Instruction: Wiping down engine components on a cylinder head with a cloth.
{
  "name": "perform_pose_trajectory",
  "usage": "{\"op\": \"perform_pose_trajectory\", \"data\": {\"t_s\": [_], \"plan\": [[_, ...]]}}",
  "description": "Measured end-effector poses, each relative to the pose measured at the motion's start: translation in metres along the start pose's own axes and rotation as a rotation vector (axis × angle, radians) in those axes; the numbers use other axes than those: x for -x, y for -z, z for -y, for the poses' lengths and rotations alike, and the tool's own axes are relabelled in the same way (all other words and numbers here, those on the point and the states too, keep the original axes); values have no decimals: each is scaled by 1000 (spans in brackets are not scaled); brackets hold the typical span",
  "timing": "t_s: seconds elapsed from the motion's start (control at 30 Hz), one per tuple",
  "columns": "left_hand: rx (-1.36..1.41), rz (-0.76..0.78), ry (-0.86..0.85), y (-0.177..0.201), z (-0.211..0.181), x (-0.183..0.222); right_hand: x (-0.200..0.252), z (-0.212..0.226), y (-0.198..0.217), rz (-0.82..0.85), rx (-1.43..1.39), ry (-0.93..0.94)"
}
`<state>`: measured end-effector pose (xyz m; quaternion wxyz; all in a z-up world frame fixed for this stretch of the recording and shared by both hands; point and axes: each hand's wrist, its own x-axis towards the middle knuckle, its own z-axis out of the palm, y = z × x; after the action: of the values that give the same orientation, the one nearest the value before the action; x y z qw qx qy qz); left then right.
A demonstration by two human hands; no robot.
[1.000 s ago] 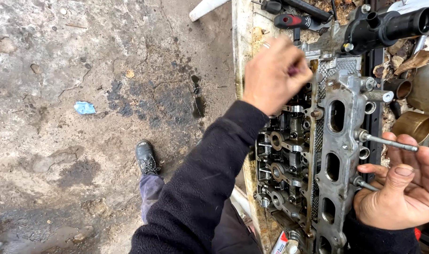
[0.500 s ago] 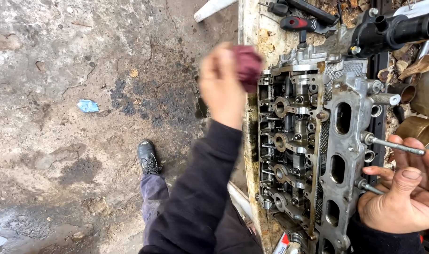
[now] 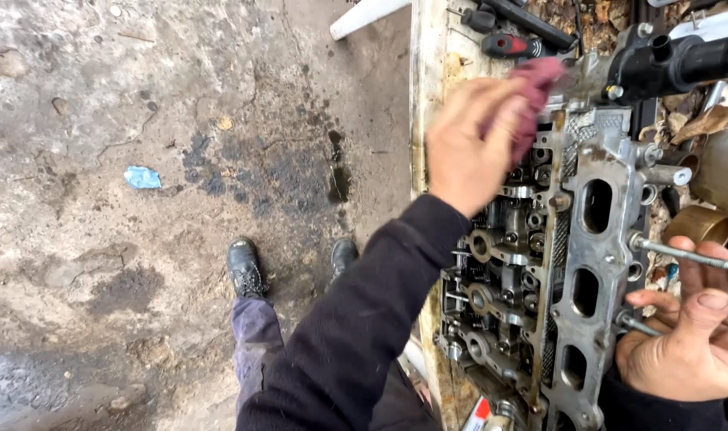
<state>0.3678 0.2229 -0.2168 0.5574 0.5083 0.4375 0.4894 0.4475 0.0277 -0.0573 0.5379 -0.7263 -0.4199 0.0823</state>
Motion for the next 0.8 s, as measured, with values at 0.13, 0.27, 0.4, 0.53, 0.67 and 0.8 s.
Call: {"op": "perform_pose_trajectory", "data": {"t_s": [0.13,0.27,0.4,0.53,0.67,0.8], "plan": [[-86,31,-209,-5,18,36,2,15,-12,32,106,-6],[-248,89,-178,1,26,39,2,5,-2,26,135,-9],[-156,64,-173,8,-7,41,6,-8,14,37,53,-44],[-191,132,-248,18,-13,36,3,2,-1,6,70,-20],[-377,345,-284,44,-20,28,-2,11,-13,28,104,11],[-389,546,-76,46,-39,44,4,7,-4,10,61,14]]}}
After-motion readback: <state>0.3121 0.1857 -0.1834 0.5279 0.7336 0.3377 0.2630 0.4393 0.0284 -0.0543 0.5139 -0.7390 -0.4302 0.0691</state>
